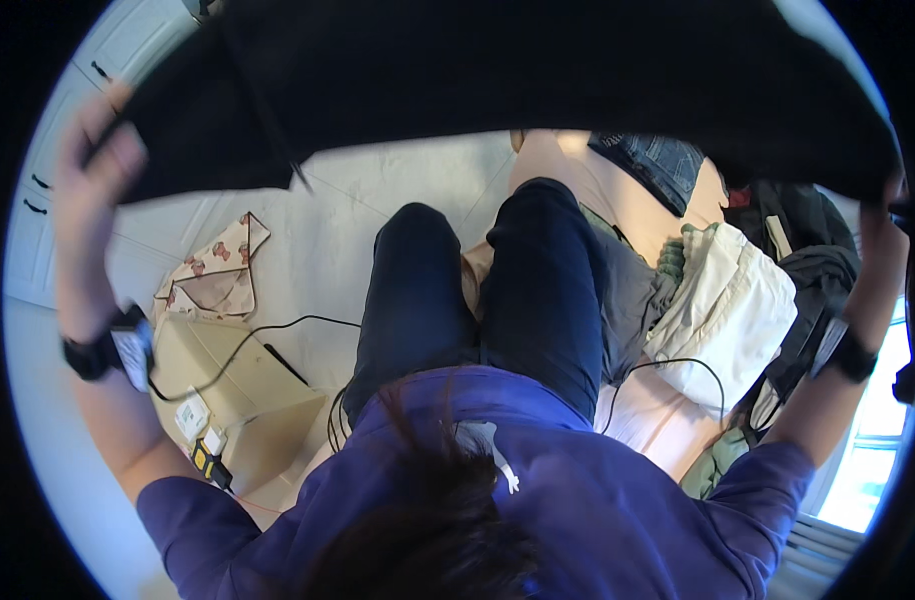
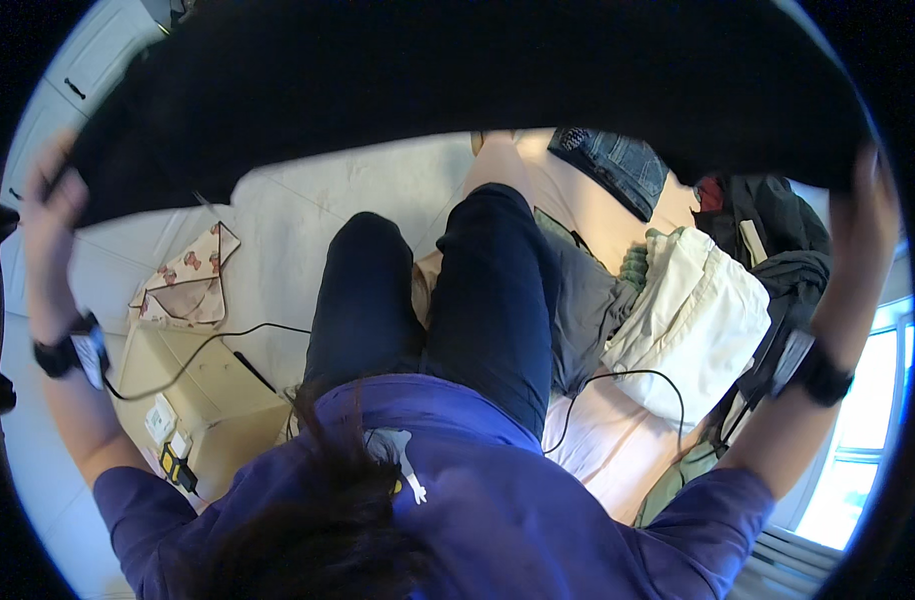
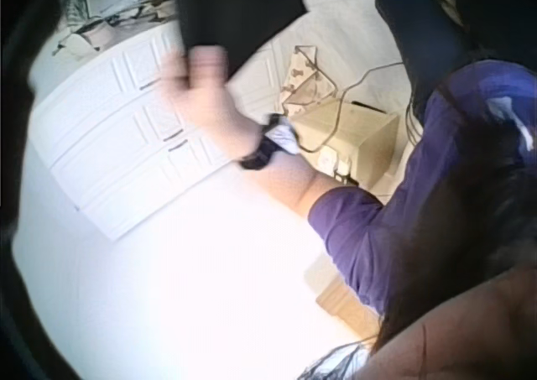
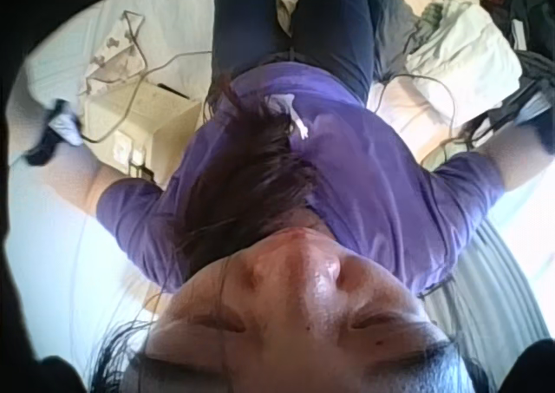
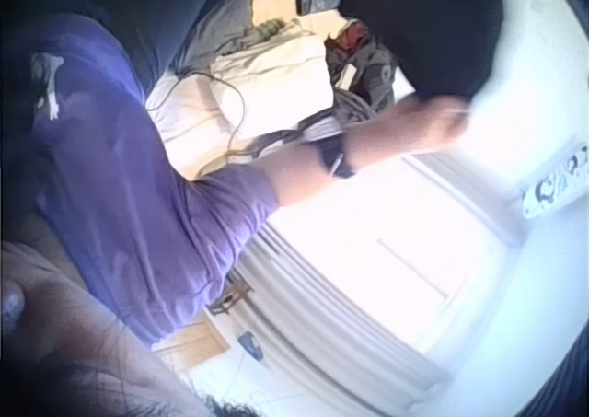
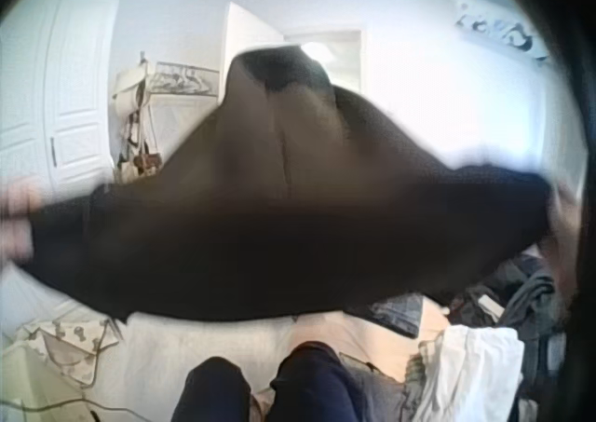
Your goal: The person folds a black zip-up jacket on a bed. They zip the jacket, smooth the fabric, fold the sleeves inward, fold the body in half, and then fold it again to create a compact bundle. The folded jacket is placed on top of other folded clothes.
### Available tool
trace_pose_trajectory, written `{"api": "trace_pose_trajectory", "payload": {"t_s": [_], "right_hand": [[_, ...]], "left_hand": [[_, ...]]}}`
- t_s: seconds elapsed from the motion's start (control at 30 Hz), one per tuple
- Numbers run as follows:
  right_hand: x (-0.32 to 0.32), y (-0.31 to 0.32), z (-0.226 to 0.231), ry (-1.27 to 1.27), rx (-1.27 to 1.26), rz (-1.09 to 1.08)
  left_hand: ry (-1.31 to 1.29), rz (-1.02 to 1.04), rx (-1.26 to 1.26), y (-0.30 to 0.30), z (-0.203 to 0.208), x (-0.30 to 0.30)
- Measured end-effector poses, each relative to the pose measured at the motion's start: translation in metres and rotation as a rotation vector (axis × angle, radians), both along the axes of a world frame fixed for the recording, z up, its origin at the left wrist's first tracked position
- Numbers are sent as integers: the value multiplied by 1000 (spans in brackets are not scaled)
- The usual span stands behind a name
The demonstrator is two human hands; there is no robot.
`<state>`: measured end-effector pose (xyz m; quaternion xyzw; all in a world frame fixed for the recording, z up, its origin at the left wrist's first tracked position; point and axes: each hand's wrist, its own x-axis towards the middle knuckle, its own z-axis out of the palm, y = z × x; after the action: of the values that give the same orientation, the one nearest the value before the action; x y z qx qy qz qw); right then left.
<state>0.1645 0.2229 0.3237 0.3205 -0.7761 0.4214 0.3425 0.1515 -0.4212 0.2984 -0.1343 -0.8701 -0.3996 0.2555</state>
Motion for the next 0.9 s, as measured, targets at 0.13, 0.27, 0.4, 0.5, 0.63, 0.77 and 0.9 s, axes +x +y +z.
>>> {"api": "trace_pose_trajectory", "payload": {"t_s": [0.13, 0.27, 0.4, 0.5, 0.63, 0.77, 0.9], "right_hand": [[79, 22, -126, -534, 320, 224], [148, -4, -285, -1097, 377, 153], [197, -38, -379, -1347, -110, -38], [207, -59, -400, -1567, -702, -216], [194, -76, -409, -1706, -1020, -538], [173, -73, -429, -1541, -1240, -547], [162, -53, -433, -1451, -1582, -410]], "left_hand": [[-576, -469, 160, 5, -146, 73], [-793, -672, -27, 35, -266, 131], [-1203, -552, 477, 31, -323, 169], [-1316, -523, 837, 8, -342, 173], [-1599, -9, 651, 13, -386, 171], [-1510, 139, 1354, 24, -421, 161], [-1338, 4, 1719, 22, -420, 141]]}}
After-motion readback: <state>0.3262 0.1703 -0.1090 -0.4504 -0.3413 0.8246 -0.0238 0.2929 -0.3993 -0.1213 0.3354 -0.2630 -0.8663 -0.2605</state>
